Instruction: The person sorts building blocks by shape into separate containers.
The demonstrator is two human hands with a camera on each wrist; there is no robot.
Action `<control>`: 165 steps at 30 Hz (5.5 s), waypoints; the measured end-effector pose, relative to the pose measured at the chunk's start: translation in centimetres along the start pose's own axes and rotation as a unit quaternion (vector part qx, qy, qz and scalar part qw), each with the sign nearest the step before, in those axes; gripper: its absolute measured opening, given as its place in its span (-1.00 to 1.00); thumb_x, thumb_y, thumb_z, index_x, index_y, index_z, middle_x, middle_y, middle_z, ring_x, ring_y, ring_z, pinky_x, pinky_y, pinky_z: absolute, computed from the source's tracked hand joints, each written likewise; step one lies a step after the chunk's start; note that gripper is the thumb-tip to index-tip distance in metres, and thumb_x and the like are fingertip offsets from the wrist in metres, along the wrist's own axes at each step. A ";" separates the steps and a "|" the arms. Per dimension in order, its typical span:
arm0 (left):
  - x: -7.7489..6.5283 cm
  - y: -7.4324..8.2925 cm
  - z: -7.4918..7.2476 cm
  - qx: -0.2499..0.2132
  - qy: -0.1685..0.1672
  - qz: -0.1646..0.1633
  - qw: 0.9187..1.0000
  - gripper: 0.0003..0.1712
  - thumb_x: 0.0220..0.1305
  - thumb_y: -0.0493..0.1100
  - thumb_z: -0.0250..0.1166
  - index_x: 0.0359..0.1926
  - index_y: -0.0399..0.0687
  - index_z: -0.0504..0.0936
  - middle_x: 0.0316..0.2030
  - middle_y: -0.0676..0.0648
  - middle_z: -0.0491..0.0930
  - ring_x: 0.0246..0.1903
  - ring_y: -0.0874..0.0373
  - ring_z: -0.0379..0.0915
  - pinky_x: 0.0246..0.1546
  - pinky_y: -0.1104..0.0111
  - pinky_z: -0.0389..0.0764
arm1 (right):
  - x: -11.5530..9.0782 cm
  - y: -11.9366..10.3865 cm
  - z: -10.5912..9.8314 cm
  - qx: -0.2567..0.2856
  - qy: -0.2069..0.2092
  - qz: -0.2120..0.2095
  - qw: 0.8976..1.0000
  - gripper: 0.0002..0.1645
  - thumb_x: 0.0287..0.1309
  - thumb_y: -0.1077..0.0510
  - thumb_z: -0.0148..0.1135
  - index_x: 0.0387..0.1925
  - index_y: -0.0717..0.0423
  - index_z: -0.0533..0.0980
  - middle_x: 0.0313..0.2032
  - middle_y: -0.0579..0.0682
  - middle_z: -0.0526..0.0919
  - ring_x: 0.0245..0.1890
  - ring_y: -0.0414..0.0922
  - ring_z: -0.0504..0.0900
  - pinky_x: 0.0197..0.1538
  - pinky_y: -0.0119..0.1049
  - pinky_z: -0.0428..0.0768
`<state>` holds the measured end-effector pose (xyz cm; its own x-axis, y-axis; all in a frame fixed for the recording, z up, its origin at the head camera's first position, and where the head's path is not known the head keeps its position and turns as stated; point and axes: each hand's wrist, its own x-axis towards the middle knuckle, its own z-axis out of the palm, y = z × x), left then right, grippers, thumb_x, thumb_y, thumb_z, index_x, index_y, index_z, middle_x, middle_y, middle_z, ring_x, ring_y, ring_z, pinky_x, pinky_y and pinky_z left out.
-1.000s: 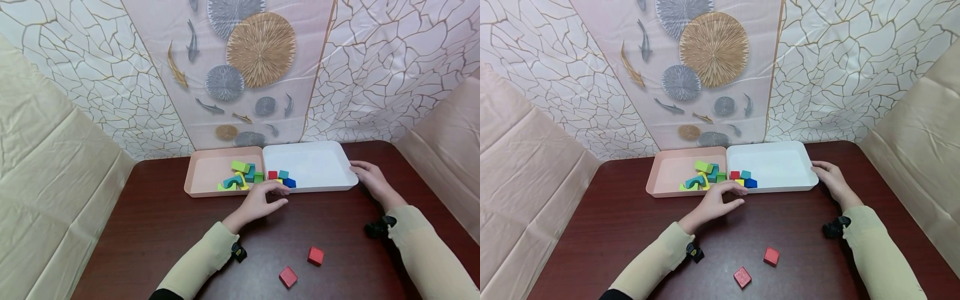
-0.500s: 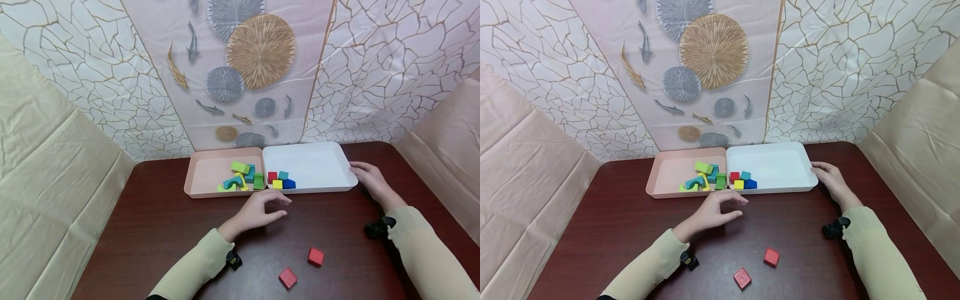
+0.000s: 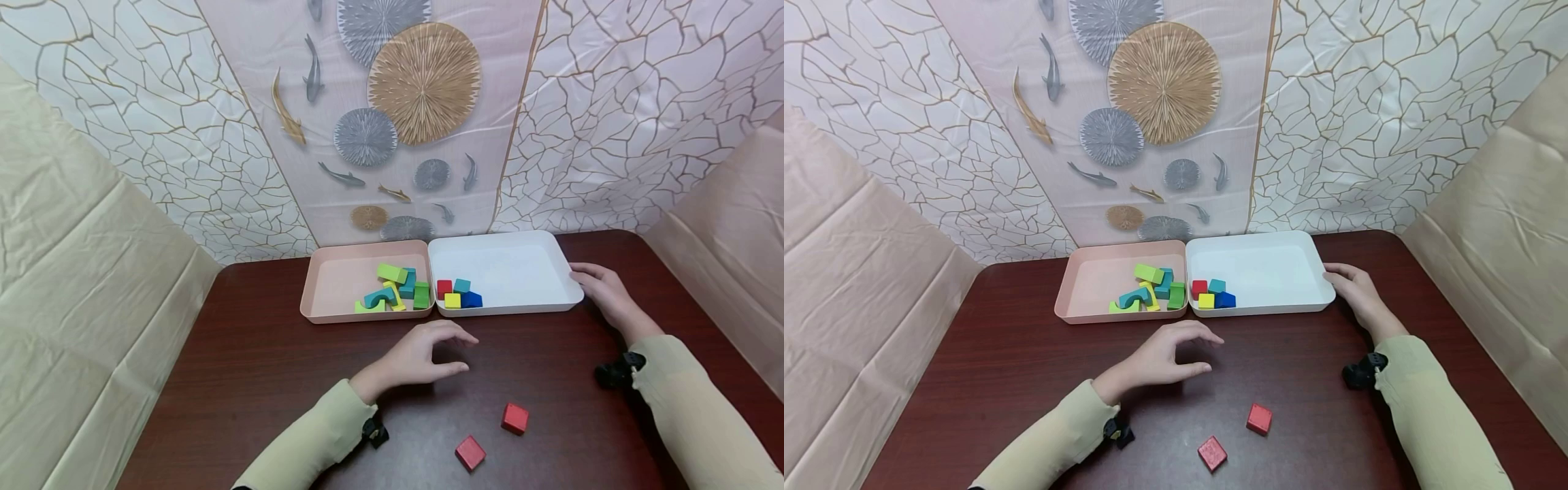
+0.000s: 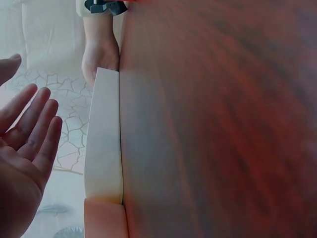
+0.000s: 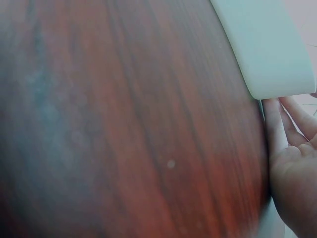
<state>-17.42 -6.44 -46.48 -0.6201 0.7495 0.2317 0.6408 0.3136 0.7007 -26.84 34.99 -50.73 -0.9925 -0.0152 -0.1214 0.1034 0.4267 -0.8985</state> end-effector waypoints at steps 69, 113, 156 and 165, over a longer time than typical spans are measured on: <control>-2.5 2.3 2.1 0.004 -0.284 0.037 0.958 -0.34 0.37 -0.05 0.50 0.42 0.00 0.53 0.31 0.04 0.61 0.18 0.45 0.50 0.27 0.68 0.42 | 0.2 0.1 -0.2 0.001 -0.006 0.004 1.000 -0.17 0.65 -0.15 -0.04 0.58 0.42 0.18 0.27 0.08 0.51 -0.15 -0.65 0.48 -0.08 -0.69 0.52; -1.9 2.6 3.7 0.034 -0.325 0.052 0.944 -0.57 0.34 -0.18 0.52 0.21 -0.01 0.70 0.16 0.06 0.68 0.04 0.53 0.44 0.13 0.80 0.36 | 0.1 0.0 -0.2 0.010 0.002 -0.002 1.000 -0.16 0.63 -0.14 0.02 0.55 0.43 0.22 -0.04 -0.47 0.48 -0.16 -0.66 0.48 -0.09 -0.70 0.52; -0.7 0.8 3.0 0.004 -0.138 -0.046 0.989 -0.64 0.50 -0.07 0.38 0.24 0.01 0.70 0.03 0.04 0.71 -0.17 0.49 0.50 -0.06 0.69 0.55 | 0.1 0.1 -0.1 0.025 -0.002 -0.001 1.000 -0.15 0.63 -0.11 0.03 0.56 0.47 0.17 -0.20 -0.72 0.49 -0.19 -0.64 0.53 -0.11 -0.67 0.56; 0.4 -0.2 2.6 -0.006 -0.105 -0.055 0.993 -0.60 0.47 -0.08 0.42 0.26 0.04 0.69 0.06 0.03 0.70 -0.16 0.47 0.52 -0.06 0.66 0.59 | 0.1 0.1 -0.1 0.009 -0.001 -0.001 1.000 -0.15 0.63 -0.14 0.00 0.57 0.44 0.18 -0.08 -0.56 0.46 -0.17 -0.66 0.50 -0.09 -0.69 0.54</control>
<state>-16.62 -4.64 -48.24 -0.5783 0.8158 0.0083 0.5681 0.3954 0.7217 -26.92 35.14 -50.80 -0.9925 -0.0178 -0.1210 0.1031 0.4105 -0.9060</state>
